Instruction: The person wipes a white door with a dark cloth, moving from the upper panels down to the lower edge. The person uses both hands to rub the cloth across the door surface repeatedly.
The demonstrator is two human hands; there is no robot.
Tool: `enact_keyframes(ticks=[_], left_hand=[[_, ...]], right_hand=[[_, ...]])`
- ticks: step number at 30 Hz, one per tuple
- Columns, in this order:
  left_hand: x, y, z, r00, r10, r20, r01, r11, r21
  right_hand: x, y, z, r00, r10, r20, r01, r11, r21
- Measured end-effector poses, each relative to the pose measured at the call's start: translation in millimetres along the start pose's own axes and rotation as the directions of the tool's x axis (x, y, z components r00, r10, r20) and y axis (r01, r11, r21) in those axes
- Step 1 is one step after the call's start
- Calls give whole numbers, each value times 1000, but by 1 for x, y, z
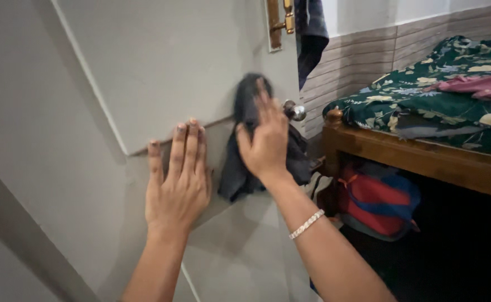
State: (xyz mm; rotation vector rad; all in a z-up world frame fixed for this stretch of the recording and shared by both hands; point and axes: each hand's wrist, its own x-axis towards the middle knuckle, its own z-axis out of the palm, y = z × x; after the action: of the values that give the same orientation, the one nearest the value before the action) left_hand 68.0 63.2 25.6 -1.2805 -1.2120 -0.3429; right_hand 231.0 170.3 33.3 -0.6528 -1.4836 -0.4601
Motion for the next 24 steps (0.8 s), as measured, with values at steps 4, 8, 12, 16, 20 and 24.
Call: enact_keyframes(ticks=[4, 8, 12, 16, 20, 24], left_hand=[[0, 1, 1, 1000, -5, -30, 5, 1000, -3], [-1, -2, 0, 999, 18, -50, -11, 991, 135], [0, -1, 1, 999, 33, 14, -34, 998, 45], [-3, -1, 4, 999, 39, -24, -39, 999, 9], [-4, -2, 1, 995, 34, -91, -36, 999, -24], [-3, -3, -1, 998, 52, 18, -52, 999, 14]], right_hand=[[-6, -28, -9, 987, -144, 66, 149, 985, -82], [15, -32, -24, 996, -81, 36, 86, 983, -165], [19, -55, -22, 987, -156, 24, 158, 978, -135], [15, -52, -31, 987, -148, 61, 156, 976, -155], [17, -48, -45, 991, -76, 108, 98, 972, -216], [21, -57, -28, 962, -212, 172, 241, 956, -170]])
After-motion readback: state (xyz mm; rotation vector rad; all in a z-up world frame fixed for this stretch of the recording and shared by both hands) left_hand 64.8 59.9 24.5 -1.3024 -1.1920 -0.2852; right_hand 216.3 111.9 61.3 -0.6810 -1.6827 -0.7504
